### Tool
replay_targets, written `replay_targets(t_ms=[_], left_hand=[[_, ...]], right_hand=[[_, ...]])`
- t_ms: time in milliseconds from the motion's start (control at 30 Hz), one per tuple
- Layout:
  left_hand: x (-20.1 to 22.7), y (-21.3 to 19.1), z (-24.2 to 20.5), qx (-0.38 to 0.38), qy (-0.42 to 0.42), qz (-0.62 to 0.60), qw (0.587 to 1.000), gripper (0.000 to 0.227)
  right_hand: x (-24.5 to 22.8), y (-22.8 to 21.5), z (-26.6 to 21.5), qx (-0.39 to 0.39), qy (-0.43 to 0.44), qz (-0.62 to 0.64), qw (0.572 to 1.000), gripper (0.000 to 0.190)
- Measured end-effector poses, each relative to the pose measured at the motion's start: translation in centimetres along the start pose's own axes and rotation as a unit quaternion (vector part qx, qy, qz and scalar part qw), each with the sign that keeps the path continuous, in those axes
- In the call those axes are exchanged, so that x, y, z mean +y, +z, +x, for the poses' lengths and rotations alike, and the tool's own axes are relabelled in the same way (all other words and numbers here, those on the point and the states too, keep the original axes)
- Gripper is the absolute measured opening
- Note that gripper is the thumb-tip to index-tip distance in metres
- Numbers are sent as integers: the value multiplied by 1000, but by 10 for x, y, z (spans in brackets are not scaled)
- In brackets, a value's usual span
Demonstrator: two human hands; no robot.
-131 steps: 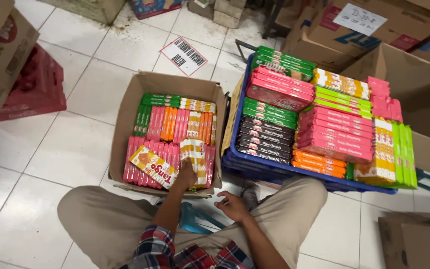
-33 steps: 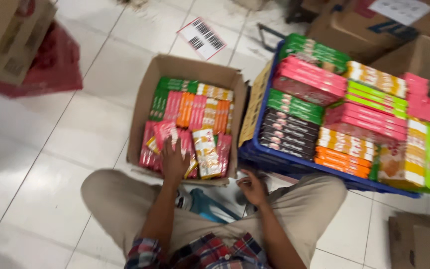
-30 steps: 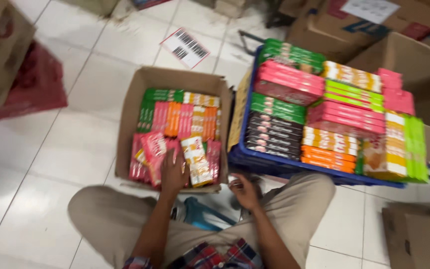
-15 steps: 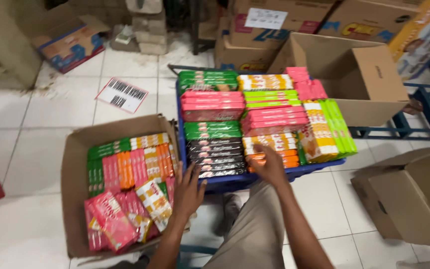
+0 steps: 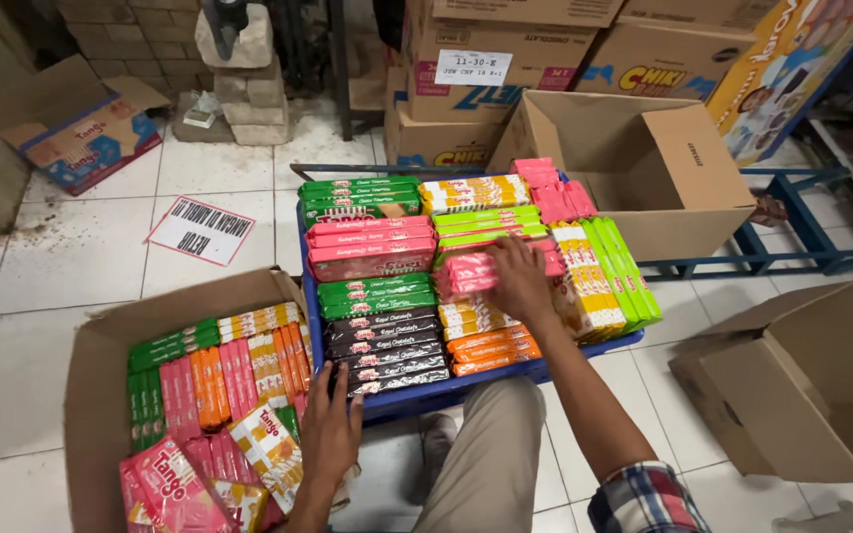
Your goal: The person sits on a low stool and transfers small snack packets from a blue crate into a cardboard box. They handle the packets by hand, picking them up from the crate and placing them into the box, occasionally adjusting the arrangement of the packets within the box.
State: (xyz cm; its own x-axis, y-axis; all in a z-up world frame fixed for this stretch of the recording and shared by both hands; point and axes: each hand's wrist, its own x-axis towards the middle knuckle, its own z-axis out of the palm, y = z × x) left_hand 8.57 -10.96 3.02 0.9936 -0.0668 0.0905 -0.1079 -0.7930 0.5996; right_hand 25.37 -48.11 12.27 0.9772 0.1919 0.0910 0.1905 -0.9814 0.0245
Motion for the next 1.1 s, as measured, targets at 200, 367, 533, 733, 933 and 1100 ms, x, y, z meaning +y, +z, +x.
replay_targets(t_ms=[200,367,533,733,933,1100], left_hand=[[-13,19,-3,99,47,55,992,56],[-10,20,0,150,39,141,978,54],[12,6,-5,-70,-67,18,995,57],[40,-22,-58,-56,-10,-504,862,103],[8,-27,-88,79,-121,-687,712,117],[-71,-68,-77,83,-297,-595,743,97]], right_hand=[[16,3,-4,28,-70,-20,997,91],[2,-11,-14,122,-175,65,975,81],[-81,-64,-60,115,-95,270,951,93],[-186,-61,-106,-23,38,605,795,97],[-273,-21,-127,-119,73,726,673,79],[-265,40,-175,-248,55,711,655,76]])
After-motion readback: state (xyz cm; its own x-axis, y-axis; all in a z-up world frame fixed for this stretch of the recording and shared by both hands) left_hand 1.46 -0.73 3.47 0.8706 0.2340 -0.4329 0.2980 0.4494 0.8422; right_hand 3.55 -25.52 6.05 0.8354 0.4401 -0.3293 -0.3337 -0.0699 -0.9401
